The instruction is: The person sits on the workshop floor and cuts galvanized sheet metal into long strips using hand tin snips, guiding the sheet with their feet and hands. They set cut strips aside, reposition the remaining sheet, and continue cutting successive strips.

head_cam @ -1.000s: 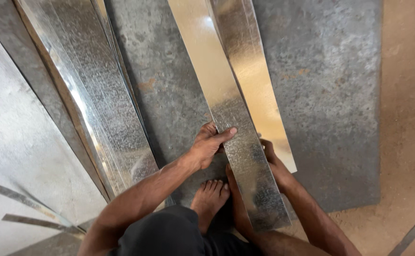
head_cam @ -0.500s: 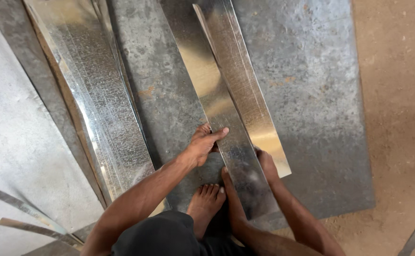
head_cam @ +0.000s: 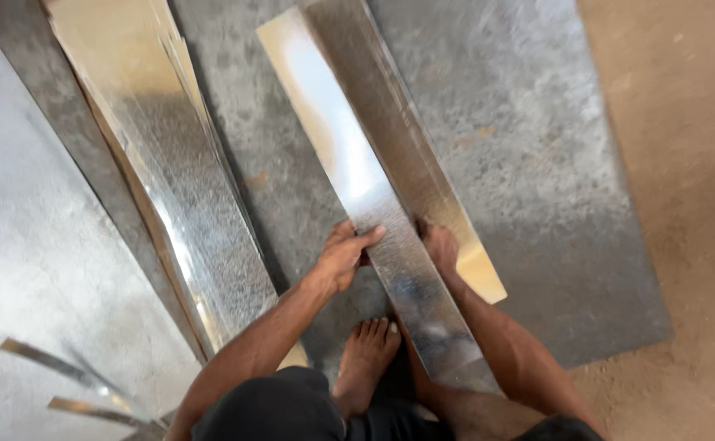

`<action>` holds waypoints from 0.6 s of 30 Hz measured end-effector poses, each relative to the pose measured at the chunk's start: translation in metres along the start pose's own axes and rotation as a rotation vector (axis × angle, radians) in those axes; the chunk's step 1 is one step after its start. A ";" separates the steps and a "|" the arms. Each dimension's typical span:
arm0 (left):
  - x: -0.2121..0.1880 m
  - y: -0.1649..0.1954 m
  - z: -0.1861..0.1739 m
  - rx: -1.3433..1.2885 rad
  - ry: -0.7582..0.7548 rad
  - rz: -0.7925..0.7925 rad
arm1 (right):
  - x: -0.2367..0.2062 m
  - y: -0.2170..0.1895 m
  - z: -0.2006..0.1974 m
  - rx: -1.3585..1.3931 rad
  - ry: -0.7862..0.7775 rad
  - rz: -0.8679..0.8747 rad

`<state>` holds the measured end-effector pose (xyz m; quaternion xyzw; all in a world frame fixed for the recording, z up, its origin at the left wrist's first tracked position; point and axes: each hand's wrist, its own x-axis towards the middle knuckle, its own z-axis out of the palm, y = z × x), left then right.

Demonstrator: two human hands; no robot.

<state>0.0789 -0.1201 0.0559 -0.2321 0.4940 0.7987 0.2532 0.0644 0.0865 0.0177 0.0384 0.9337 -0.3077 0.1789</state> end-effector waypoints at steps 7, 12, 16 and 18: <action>-0.028 0.061 -0.092 0.035 0.053 0.344 | -0.030 -0.012 0.005 -0.221 0.071 -0.036; -0.094 0.077 -0.210 0.208 0.380 0.001 | -0.056 -0.013 -0.001 -0.258 -0.107 -0.153; -0.119 0.039 -0.243 0.457 0.561 -0.214 | -0.081 -0.015 -0.011 -0.316 -0.223 -0.139; -0.127 0.025 -0.247 0.416 0.478 -0.262 | -0.087 -0.012 -0.014 -0.448 -0.294 -0.119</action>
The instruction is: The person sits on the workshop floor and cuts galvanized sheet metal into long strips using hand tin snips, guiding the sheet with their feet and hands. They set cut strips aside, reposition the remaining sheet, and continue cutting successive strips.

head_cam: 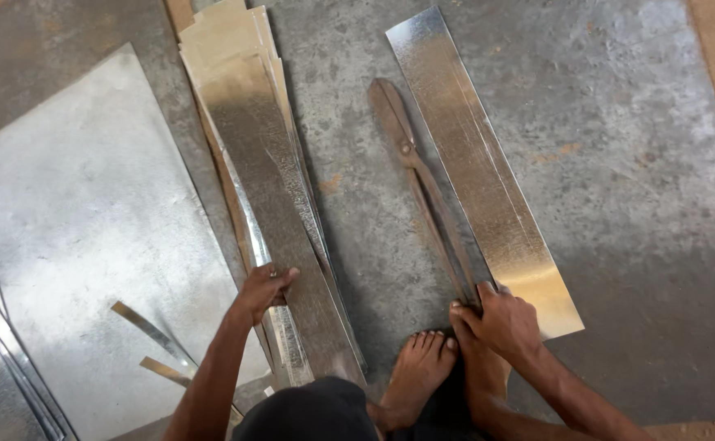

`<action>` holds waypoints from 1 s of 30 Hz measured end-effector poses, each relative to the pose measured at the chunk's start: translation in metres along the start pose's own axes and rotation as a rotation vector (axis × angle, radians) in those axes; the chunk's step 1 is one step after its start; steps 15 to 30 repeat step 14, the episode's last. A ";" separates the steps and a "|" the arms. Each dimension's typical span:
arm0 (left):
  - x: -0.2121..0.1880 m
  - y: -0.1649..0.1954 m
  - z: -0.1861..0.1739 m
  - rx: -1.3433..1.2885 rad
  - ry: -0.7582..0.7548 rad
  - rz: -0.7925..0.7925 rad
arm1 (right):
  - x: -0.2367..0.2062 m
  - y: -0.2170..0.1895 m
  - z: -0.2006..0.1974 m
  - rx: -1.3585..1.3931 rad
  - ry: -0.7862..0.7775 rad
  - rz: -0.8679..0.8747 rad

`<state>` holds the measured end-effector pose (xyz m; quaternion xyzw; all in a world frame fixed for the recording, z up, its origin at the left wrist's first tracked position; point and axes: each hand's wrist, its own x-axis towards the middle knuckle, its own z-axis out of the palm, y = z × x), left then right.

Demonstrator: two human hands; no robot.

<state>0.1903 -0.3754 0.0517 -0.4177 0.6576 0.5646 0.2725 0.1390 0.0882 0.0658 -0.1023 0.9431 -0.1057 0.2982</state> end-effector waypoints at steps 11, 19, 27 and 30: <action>-0.030 0.102 0.049 1.054 0.340 0.257 | 0.015 0.030 -0.052 0.136 0.399 0.240; -0.025 0.139 0.093 1.024 0.359 0.885 | 0.013 0.027 -0.075 0.262 0.389 0.279; -0.025 0.139 0.093 1.024 0.359 0.885 | 0.013 0.027 -0.075 0.262 0.389 0.279; -0.025 0.139 0.093 1.024 0.359 0.885 | 0.013 0.027 -0.075 0.262 0.389 0.279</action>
